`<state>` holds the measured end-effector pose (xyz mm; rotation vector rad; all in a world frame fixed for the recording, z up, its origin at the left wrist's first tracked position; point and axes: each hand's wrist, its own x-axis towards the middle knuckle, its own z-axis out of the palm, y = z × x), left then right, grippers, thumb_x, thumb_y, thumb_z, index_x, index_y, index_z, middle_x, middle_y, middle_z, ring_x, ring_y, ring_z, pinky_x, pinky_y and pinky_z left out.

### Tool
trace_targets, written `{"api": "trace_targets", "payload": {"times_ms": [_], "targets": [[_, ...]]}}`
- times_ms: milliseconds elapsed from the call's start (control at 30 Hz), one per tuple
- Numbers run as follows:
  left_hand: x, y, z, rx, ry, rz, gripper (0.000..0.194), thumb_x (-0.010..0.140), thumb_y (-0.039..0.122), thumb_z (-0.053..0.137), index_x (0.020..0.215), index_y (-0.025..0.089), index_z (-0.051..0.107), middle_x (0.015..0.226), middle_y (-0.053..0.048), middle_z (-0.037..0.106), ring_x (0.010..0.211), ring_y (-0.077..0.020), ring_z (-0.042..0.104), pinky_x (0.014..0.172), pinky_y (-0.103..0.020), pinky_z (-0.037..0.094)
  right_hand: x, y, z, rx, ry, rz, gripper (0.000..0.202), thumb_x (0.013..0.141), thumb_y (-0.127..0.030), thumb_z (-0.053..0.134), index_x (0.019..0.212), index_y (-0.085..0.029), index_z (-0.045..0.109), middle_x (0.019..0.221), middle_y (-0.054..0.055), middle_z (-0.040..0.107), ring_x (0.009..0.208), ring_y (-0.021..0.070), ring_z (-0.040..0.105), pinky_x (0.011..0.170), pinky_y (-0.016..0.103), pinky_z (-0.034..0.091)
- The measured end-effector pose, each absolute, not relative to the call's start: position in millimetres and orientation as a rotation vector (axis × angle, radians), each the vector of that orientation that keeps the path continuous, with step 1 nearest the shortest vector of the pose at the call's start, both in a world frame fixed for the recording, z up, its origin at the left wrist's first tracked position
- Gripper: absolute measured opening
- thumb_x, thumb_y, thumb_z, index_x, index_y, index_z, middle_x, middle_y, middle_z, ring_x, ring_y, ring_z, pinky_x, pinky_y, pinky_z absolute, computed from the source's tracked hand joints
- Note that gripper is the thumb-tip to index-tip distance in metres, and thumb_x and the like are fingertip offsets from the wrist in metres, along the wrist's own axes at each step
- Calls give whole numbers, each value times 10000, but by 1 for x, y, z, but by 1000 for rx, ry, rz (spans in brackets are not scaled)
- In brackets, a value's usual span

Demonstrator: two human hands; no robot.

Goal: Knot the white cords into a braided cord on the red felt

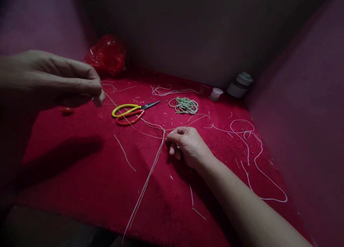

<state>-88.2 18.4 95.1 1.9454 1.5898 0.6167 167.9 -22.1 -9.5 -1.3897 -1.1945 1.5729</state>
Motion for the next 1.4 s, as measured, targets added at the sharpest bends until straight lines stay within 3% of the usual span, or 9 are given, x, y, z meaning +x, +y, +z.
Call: {"api": "trace_targets", "payload": {"times_ms": [67,200,367,467,633,867,1200,1400], "targets": [[-69,18,85,1885,1474,574,265,777,338,513,744,81,569,476,70,404,432,30,327,503,-152,216,168,-22,-11,-1354,-1166,1579,97,683,-217,598,644,-145,546,381,-27,511,281,50,351,286,173,227],[-34,16,55,1857,1236,504,232,727,296,580,592,117,522,434,70,367,387,0,288,413,-158,202,170,-19,-13,-1219,-1058,1623,80,648,-189,622,664,-130,571,406,-38,501,314,46,382,291,157,238],[-11,10,27,1949,1201,634,232,765,281,543,590,130,527,482,43,449,434,-37,359,427,-169,280,174,-16,-11,-1115,-960,1707,87,642,-168,633,679,-123,568,636,16,623,344,34,433,265,142,214],[-5,6,21,1931,1188,591,264,801,280,499,580,136,508,471,37,469,418,-44,373,427,-176,294,175,-16,-6,-1166,-890,1819,43,682,-136,584,700,-100,598,603,20,601,343,26,417,261,128,223],[1,5,12,1996,1131,591,246,820,261,461,630,136,554,499,24,519,434,-54,413,445,-177,310,175,-15,1,-1215,-723,2006,152,722,-69,475,769,-75,619,574,18,572,347,20,396,247,101,229],[3,7,6,2119,1109,610,236,826,250,454,660,133,574,550,13,536,497,-66,440,493,-185,330,173,-17,0,-1190,-807,1917,232,725,-36,481,919,-103,591,557,3,596,317,25,399,251,98,251],[9,4,0,2188,1111,645,131,812,220,481,746,142,563,615,12,563,556,-77,472,538,-192,342,161,-25,-7,-1246,-1046,1701,68,725,-65,523,688,-112,556,535,4,592,300,46,441,240,135,277],[1,-3,16,2409,1179,657,235,795,374,532,743,147,570,678,-12,567,599,-96,464,562,-215,329,163,-23,-7,-1237,-1060,1587,87,757,-117,532,675,-138,512,568,8,600,331,55,472,265,151,310]]}}
